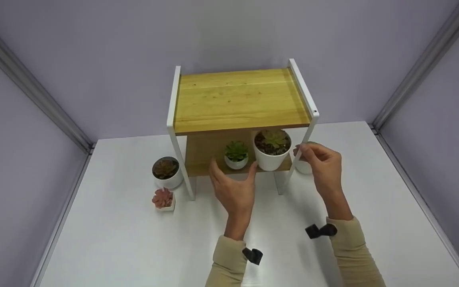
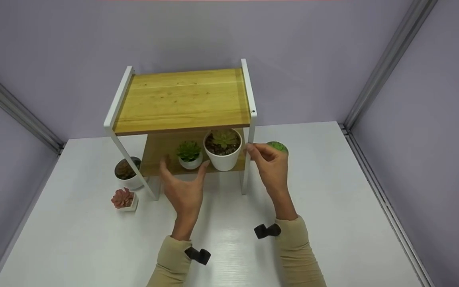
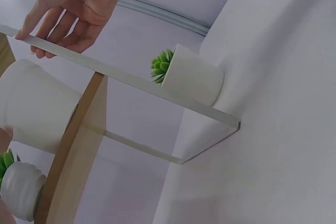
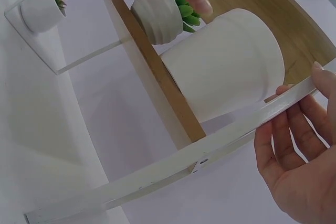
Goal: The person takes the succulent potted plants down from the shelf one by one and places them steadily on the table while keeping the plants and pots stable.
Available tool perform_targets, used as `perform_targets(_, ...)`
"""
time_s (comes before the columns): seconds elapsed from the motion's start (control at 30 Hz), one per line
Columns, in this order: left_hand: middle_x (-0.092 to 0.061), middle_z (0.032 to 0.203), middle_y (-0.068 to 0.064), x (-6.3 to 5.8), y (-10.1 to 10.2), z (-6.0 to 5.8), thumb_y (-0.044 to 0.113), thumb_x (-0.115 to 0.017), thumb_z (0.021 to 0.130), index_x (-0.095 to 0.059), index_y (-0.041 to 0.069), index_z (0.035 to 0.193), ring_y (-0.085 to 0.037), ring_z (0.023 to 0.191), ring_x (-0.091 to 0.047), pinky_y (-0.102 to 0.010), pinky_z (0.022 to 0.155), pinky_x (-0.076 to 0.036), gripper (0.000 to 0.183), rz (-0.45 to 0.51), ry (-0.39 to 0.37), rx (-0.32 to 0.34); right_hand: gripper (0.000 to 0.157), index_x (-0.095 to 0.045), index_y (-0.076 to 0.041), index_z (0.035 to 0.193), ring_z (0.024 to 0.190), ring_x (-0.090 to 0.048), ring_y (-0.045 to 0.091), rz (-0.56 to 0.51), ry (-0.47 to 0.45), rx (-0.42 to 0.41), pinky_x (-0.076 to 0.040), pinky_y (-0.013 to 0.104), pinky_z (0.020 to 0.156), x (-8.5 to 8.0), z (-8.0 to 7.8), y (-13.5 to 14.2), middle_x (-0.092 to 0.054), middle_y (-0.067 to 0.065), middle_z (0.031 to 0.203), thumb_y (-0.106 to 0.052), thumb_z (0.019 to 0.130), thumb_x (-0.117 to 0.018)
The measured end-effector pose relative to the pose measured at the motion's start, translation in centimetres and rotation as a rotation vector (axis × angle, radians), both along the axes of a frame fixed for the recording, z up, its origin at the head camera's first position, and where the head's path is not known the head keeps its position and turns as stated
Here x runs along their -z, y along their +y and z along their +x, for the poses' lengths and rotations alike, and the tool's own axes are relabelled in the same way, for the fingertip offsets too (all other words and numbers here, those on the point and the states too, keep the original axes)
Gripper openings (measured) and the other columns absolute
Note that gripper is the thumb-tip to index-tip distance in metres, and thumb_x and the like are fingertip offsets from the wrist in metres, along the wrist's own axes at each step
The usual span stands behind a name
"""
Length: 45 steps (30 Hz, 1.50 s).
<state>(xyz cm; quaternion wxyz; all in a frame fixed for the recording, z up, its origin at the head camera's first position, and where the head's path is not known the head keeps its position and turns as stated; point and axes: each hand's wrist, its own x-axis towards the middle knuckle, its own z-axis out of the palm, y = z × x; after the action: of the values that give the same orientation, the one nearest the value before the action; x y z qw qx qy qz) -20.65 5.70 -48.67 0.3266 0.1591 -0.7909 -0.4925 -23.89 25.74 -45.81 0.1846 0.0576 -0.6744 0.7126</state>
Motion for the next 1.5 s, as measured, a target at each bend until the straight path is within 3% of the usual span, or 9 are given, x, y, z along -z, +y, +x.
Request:
perform_targets(0.23,-0.044,0.154,-0.026,0.1,0.4,-0.8,0.029,-0.093,0.081,-0.043,-0.003,0.152,-0.042,0.142,-0.052,-0.057,0.114,-0.05,0.093,0.022,0.012,0.002,0.026,-0.075,0.014,0.105,0.089,-0.077,0.02,-0.017,-0.007,-0.007,-0.065,0.032,0.085,0.0,-0.1,0.0,-0.08,0.013,0.092,-0.012,0.1,-0.073)
perform_targets(0.47,-0.048,0.149,-0.027,0.1,0.4,-1.5,0.023,-0.091,0.083,-0.044,-0.005,0.149,-0.041,0.138,-0.053,-0.058,0.112,-0.051,0.086,0.054,0.072,0.011,0.026,-0.076,0.01,0.107,0.09,-0.077,0.016,0.035,-0.009,0.001,-0.064,0.03,0.086,0.1,-0.1,-0.1,-0.081,0.001,0.09,-0.014,0.1,-0.073)
perform_targets(0.67,-0.056,0.141,-0.026,0.1,0.5,-2.0,0.024,-0.091,0.083,-0.048,-0.006,0.147,-0.04,0.132,-0.058,-0.057,0.111,-0.052,0.082,0.026,0.042,-0.011,0.029,-0.074,0.014,0.109,0.088,-0.077,0.015,0.017,-0.009,-0.01,-0.064,0.03,0.085,0.0,-0.1,0.0,-0.08,0.0,0.089,-0.013,0.1,-0.073)
perform_targets(1.0,-0.065,0.129,-0.024,-0.4,0.6,-2.0,0.023,-0.089,0.084,-0.055,-0.008,0.139,-0.04,0.122,-0.064,-0.054,0.107,-0.053,0.071,-0.03,-0.02,-0.013,0.03,-0.074,0.013,0.109,0.089,-0.077,0.016,0.033,-0.019,-0.002,-0.065,0.032,0.087,0.1,0.0,0.3,-0.081,0.0,0.09,-0.015,0.1,-0.072)
perform_targets(1.27,-0.069,0.115,-0.021,-0.7,0.3,-2.0,0.021,-0.09,0.083,-0.064,-0.005,0.128,-0.037,0.112,-0.067,-0.053,0.099,-0.056,0.058,-0.019,-0.007,-0.016,0.03,-0.074,0.014,0.108,0.093,-0.077,0.026,0.024,-0.01,0.006,-0.065,0.029,0.085,0.0,0.1,0.1,-0.079,0.018,0.096,-0.014,0.1,-0.073)
perform_targets(1.5,-0.069,0.112,-0.021,-0.8,0.3,-2.0,0.018,-0.09,0.083,-0.066,-0.004,0.126,-0.038,0.109,-0.067,-0.054,0.095,-0.058,0.054,-0.026,0.025,-0.024,0.024,-0.078,0.008,0.106,0.094,-0.077,0.026,0.039,-0.004,0.016,-0.065,0.032,0.086,-0.1,0.2,0.1,-0.08,0.015,0.095,-0.015,0.1,-0.073)
